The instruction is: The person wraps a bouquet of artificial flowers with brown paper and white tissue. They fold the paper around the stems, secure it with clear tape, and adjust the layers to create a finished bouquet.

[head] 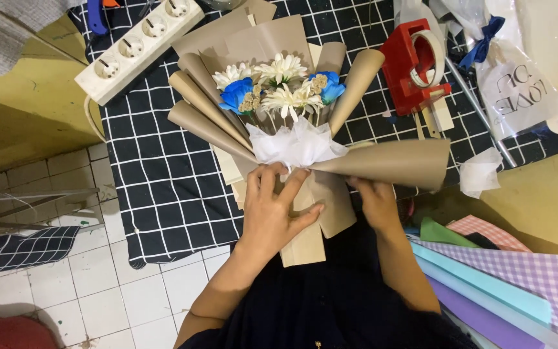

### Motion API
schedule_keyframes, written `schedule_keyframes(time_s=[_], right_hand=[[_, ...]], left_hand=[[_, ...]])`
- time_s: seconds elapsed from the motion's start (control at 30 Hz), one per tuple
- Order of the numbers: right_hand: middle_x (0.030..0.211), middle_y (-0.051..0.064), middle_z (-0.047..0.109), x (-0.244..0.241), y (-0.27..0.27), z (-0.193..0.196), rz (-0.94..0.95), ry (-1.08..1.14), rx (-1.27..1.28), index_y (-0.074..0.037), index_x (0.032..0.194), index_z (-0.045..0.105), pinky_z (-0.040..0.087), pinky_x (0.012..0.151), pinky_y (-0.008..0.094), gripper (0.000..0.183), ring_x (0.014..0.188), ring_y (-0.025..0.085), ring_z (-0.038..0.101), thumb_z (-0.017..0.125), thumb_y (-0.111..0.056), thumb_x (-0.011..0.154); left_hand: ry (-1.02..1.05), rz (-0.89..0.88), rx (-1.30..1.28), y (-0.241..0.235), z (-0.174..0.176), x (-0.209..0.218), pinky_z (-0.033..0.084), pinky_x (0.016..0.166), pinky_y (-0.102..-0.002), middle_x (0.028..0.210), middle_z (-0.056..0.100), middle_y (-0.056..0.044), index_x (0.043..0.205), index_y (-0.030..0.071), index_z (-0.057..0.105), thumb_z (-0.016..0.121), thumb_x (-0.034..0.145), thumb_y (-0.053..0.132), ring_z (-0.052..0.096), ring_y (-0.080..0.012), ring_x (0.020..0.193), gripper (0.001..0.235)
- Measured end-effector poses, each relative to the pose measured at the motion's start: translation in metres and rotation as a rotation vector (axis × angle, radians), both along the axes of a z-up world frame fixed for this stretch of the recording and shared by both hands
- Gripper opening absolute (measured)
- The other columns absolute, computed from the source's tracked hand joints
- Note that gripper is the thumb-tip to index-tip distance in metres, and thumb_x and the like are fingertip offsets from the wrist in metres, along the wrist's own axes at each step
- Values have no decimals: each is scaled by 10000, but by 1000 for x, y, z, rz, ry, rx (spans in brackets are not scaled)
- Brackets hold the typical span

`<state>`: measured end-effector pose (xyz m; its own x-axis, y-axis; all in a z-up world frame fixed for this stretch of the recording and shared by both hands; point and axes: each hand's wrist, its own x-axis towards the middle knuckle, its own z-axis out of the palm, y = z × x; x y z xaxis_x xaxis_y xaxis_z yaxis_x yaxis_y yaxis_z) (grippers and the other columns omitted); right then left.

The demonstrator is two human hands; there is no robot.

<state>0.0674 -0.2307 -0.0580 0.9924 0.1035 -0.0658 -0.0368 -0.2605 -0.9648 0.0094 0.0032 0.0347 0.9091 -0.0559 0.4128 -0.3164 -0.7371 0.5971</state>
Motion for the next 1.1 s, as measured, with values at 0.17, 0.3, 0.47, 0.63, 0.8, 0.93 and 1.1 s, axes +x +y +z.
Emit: schedule_keyframes(time_s=[0.17,0.3,0.47,0.63,0.8,0.93,1.1], right_hand=[[1371,176,580,18,6,17,-115,16,177,2,1435,513,498,1028,525,436,1195,336,595,574,-203,1055],[1281,172,590,35,-30,23,-237,-178,124,1,1376,534,484,973,478,351,1111,308,577,611,-133,1062],[1100,164,609,67,-70,31,-455,-546,-12,0,1258,575,455,864,383,215,941,251,541,685,7,1074],[1283,174,593,118,-68,45,-351,-719,-299,-24,1330,619,503,952,463,360,1140,366,601,753,-267,1102],[1095,104,696,137,-65,43,-371,-859,-535,-58,1119,761,499,961,419,252,1089,326,685,817,-302,1091],[1051,133,748,134,-57,57,-397,-923,-617,-12,1070,765,493,887,438,71,984,302,669,789,-59,1022],[945,61,725,138,-62,50,-413,-876,-855,-48,1168,722,403,835,441,132,904,293,605,730,-90,1043]], left_hand=[[11,1,-2,-1,1,0,429,962,-524,1111,480,-149,1259,118,685,863,743,377,445,-459,1101,604],[20,-6,2,-1,1,1,429,959,-524,1117,481,-155,1262,121,683,859,746,389,441,-467,1104,607],[32,-4,-8,-3,3,1,429,952,-544,1123,489,-180,1255,104,691,875,723,351,429,-491,1099,614],[33,2,-21,-3,1,0,421,941,-545,1111,493,-185,1251,100,692,870,734,361,433,-491,1098,606],[-5,23,-32,-3,1,0,421,939,-522,1108,497,-168,1239,114,696,866,729,383,449,-466,1093,602],[-26,62,114,-2,6,-2,489,856,-464,1172,504,-148,1274,171,631,799,846,509,457,-352,1068,571],[-43,62,116,-2,4,0,495,851,-466,1170,501,-157,1259,162,637,818,832,500,461,-356,1069,574]])
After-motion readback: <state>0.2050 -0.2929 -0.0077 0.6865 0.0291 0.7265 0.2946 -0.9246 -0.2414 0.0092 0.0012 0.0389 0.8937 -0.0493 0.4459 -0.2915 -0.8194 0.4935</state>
